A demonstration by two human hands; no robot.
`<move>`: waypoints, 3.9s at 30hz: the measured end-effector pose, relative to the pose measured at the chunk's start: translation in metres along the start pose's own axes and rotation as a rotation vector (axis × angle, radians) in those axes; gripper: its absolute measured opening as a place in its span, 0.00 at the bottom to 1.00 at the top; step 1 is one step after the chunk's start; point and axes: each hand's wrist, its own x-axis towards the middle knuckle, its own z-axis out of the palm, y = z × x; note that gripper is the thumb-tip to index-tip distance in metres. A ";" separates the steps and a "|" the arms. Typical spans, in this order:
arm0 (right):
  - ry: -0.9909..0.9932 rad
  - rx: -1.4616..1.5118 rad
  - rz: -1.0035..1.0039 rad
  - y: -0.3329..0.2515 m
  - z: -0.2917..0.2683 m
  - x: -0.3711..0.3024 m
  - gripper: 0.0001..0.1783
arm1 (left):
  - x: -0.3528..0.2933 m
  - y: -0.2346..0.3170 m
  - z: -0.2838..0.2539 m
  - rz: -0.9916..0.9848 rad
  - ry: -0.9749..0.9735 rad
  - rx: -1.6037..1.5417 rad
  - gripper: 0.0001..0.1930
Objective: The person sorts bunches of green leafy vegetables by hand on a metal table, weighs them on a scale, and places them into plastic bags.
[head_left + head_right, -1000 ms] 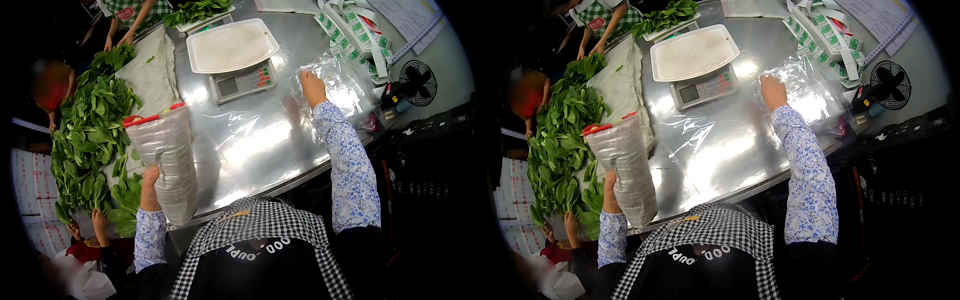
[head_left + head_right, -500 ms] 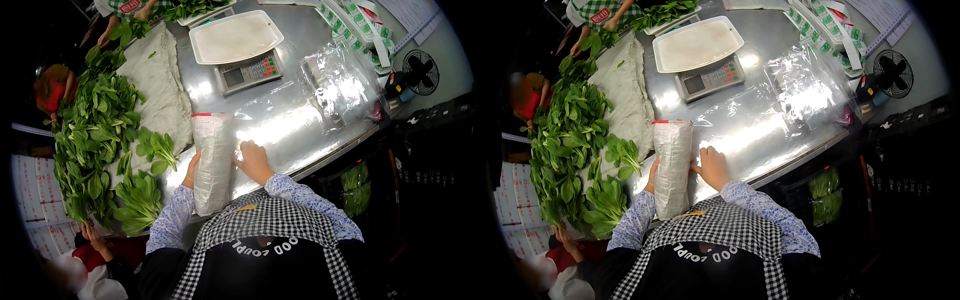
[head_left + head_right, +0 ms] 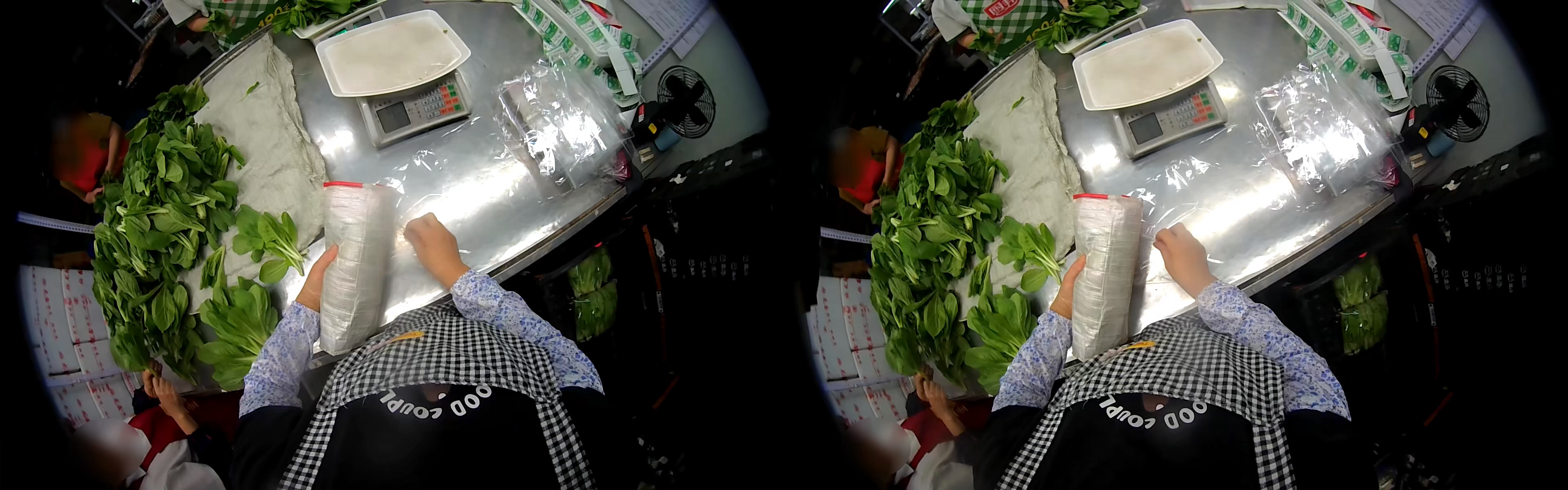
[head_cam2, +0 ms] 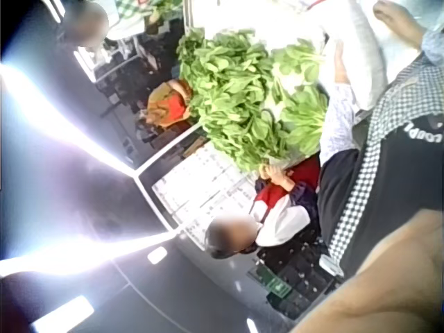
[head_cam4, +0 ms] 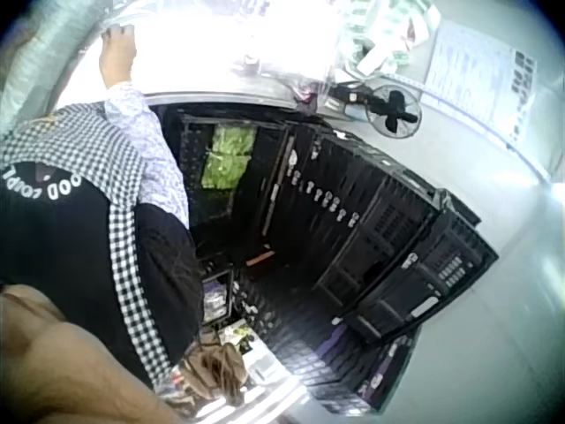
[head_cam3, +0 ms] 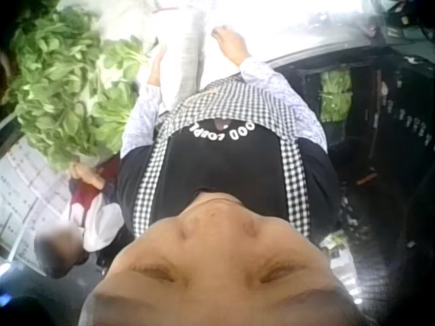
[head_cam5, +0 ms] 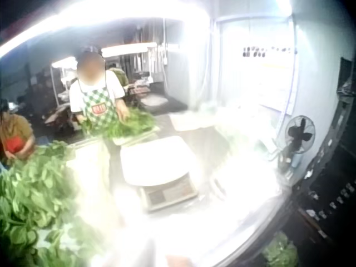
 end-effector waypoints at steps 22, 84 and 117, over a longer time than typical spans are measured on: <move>0.069 -0.050 -0.101 -0.035 -0.048 0.015 0.08 | -0.011 -0.015 0.063 0.799 0.436 1.941 0.32; -0.461 0.827 -0.224 -0.150 -0.110 -0.052 0.06 | 0.057 -0.003 0.226 0.743 0.268 0.929 0.27; 0.100 0.569 -0.126 0.046 -0.165 -0.022 0.38 | -0.007 0.039 0.340 0.879 -0.574 2.685 0.06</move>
